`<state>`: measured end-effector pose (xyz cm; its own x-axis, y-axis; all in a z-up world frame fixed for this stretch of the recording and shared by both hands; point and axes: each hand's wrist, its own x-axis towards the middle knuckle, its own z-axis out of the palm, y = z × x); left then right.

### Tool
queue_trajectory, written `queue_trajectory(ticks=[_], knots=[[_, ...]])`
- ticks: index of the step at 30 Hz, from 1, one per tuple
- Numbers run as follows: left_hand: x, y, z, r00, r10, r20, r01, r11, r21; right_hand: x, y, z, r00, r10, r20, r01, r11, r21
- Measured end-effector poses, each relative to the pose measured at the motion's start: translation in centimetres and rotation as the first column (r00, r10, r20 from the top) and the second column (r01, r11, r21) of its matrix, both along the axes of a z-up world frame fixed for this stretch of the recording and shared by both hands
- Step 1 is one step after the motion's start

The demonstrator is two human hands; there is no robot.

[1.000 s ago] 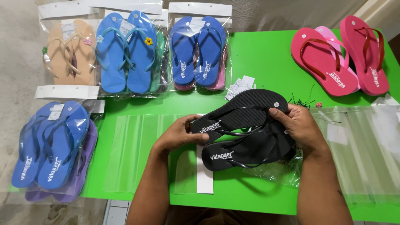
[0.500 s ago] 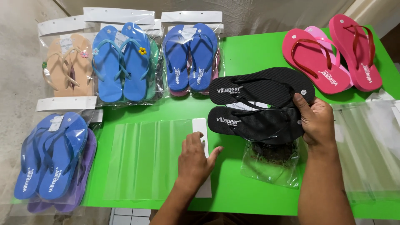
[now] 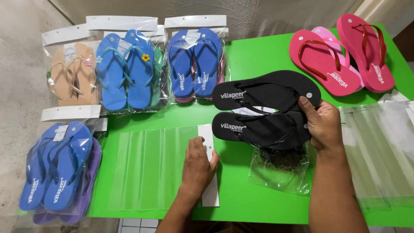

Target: The person joins pairs of flip-flops using plastic fasteners and places them into clear plastic bags.

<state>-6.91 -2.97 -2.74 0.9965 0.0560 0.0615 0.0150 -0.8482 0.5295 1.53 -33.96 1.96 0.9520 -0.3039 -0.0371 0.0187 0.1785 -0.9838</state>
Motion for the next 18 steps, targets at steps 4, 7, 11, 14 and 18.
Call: queue_trajectory(ticks=[4,7,11,14,18], knots=[[0.2,0.6,0.9,0.994,-0.054,-0.09,0.054,0.999,-0.009,-0.2,0.1,0.5,1.0,0.002,-0.015,-0.003,0.999,-0.035],[0.2,0.9,1.9,0.979,-0.118,-0.165,0.122,0.992,0.015,-0.4,0.2,0.8,1.0,0.011,-0.012,-0.012,0.998,-0.064],[0.0,0.2,3.6,0.944,-0.135,-0.301,0.156,0.986,0.049,-0.3,0.3,0.6,1.0,0.02,0.007,-0.02,1.0,-0.014],[0.3,-0.4,4.0,0.921,-0.144,-0.361,0.203,0.97,0.132,-0.3,0.2,0.5,1.0,0.016,0.02,-0.016,0.999,-0.031],[0.2,-0.5,4.5,0.925,-0.169,-0.341,0.224,0.966,0.128,-0.4,0.2,0.7,1.0,-0.003,0.005,0.004,0.999,-0.046]])
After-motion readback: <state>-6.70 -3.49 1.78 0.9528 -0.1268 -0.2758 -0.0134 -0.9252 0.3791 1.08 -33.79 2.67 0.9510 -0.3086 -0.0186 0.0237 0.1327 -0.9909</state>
